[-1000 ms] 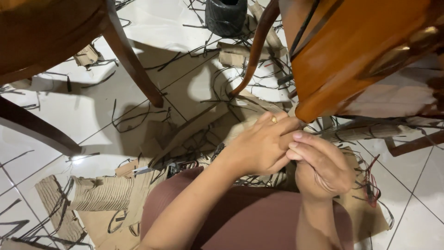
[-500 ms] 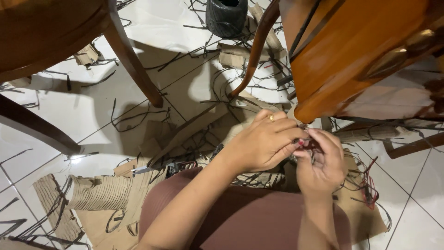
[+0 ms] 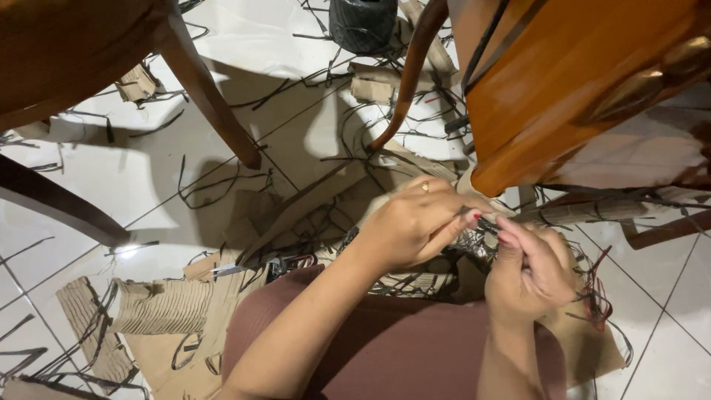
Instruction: Wrapping a wooden chair leg with corrugated cardboard and securing it with ties, then trimming the ties with scissors.
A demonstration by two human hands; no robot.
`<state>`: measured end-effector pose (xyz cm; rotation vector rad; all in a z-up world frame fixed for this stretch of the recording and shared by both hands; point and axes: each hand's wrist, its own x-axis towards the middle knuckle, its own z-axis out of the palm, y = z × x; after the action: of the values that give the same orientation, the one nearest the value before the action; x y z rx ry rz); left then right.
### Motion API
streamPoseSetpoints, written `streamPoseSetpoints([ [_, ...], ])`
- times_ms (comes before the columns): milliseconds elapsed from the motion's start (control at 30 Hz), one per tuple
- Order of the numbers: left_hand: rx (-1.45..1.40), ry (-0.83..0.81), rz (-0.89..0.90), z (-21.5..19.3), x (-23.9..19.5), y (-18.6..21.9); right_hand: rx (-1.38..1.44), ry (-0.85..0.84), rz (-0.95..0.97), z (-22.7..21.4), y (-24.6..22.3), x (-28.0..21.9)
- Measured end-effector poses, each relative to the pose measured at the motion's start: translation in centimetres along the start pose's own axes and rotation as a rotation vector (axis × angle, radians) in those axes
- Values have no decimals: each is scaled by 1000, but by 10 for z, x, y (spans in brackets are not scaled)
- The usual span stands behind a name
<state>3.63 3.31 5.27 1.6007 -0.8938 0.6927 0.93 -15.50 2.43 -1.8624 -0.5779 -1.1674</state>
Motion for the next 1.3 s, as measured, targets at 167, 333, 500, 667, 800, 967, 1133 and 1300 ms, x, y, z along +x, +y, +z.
streamPoseSetpoints([
  [167,31,128,-16,8,-5,-3,-29,-84,153,-15,9,-12],
  [333,87,74,15,5,-4,3,-234,-622,444,-44,22,-21],
  [500,146,115,10,9,-3,4,-78,-151,540,-10,8,-32],
  [667,96,222,-90,15,-13,-7,375,73,782,29,4,-27],
  [800,55,215,-97,8,-10,-1,283,114,716,38,13,-35],
  [967,76,153,-58,9,-18,-10,274,165,702,44,-5,-28],
  [1133,204,181,60,7,-18,-2,214,188,641,50,-14,-24],
  [1300,307,145,158,4,-20,5,105,153,481,45,-16,-24],
])
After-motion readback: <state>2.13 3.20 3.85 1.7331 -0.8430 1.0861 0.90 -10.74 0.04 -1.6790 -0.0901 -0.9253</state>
